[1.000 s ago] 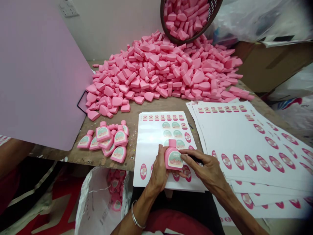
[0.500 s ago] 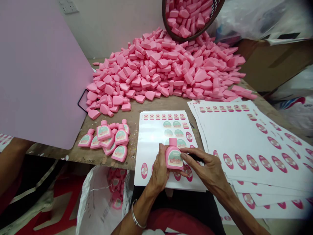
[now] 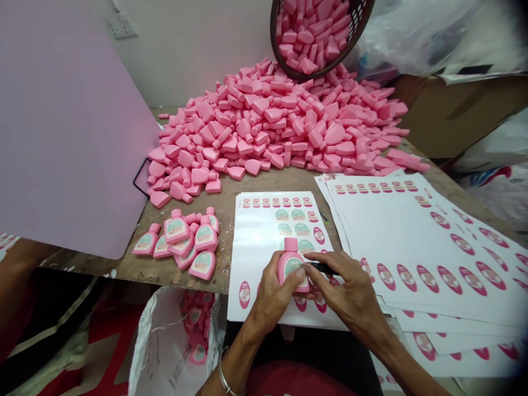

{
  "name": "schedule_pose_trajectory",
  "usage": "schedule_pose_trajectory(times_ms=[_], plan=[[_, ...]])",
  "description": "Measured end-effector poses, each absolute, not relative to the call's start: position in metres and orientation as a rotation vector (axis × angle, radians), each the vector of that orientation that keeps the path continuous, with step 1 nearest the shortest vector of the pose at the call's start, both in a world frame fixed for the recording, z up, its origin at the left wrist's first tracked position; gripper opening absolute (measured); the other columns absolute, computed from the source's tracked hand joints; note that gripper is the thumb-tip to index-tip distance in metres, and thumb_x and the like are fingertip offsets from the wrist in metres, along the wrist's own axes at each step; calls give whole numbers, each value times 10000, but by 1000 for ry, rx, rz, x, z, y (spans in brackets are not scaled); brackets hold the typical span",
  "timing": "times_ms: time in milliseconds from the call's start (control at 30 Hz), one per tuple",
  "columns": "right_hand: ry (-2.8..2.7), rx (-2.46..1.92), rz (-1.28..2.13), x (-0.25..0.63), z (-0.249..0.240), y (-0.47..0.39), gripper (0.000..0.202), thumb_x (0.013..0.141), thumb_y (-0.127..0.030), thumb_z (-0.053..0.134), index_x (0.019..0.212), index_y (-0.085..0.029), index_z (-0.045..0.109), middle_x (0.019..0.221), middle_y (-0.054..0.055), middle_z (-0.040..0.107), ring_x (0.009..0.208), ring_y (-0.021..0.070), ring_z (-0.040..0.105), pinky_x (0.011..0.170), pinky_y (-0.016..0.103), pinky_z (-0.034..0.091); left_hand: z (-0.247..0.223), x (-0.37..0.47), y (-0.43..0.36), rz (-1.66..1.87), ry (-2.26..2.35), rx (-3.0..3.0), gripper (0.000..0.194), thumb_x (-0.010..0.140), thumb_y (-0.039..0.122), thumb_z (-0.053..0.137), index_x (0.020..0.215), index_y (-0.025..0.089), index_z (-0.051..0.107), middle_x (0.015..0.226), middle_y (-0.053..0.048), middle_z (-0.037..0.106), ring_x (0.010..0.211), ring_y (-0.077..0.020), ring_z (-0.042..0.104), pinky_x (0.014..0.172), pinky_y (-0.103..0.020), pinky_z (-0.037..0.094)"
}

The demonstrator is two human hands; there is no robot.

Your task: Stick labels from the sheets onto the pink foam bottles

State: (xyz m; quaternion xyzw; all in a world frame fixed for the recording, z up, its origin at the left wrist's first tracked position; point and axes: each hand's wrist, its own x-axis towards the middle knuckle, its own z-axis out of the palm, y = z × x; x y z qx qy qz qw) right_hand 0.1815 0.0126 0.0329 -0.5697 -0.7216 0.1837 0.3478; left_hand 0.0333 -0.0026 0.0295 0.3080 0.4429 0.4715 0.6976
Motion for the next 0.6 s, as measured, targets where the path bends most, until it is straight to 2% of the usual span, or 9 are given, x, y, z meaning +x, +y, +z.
schedule_pose_trajectory(times_ms=[133, 233, 333, 400, 500, 600], plan=[[-2023, -1580, 78, 181, 36, 14, 402, 827, -493, 559, 1063, -180, 648, 950, 99, 714, 799, 244, 614, 728, 384, 363, 28, 35, -5, 1054, 852, 691, 342, 787, 343, 647, 1058, 161, 544, 836, -5, 565, 700, -129, 601, 627, -255, 543], [-2064, -1630, 9, 189, 37, 19, 469, 825, -549, 530, 1090, -174, 630, 915, 113, 706, 778, 247, 608, 726, 384, 360, 28, 36, -6, 1049, 768, 580, 341, 787, 314, 642, 1066, 153, 528, 831, -16, 573, 689, -130, 610, 622, -259, 544], [-1998, -1748, -27, 200, 41, 28, 507, 791, -577, 550, 1091, -175, 628, 880, 121, 694, 810, 281, 599, 756, 426, 376, 33, 33, -4, 1057, 715, 522, 296, 796, 287, 626, 1029, 131, 530, 916, -70, 604, 745, -151, 625, 634, -265, 544], [-1919, -1742, 140, 200, 45, 34, 529, 772, -556, 573, 1153, -188, 591, 974, 120, 678, 887, 288, 602, 774, 432, 416, 37, 31, -3, 1067, 694, 523, 274, 795, 280, 623, 1004, 127, 532, 956, -89, 604, 765, -159, 629, 633, -265, 539], [-1871, -1577, 605, 181, 47, 38, 648, 688, -437, 657, 1276, -225, 487, 1168, 97, 616, 1001, 248, 606, 796, 372, 495, 41, 29, -3, 1034, 692, 565, 362, 722, 262, 689, 1020, 148, 518, 834, -37, 601, 673, -148, 632, 586, -245, 513], [-1859, -1520, 806, 163, 36, 43, 653, 627, -360, 680, 1246, -233, 512, 1162, 86, 628, 994, 239, 631, 786, 343, 534, 37, 22, -8, 962, 770, 625, 447, 649, 276, 735, 1021, 169, 512, 705, 9, 594, 563, -142, 620, 529, -222, 471]])
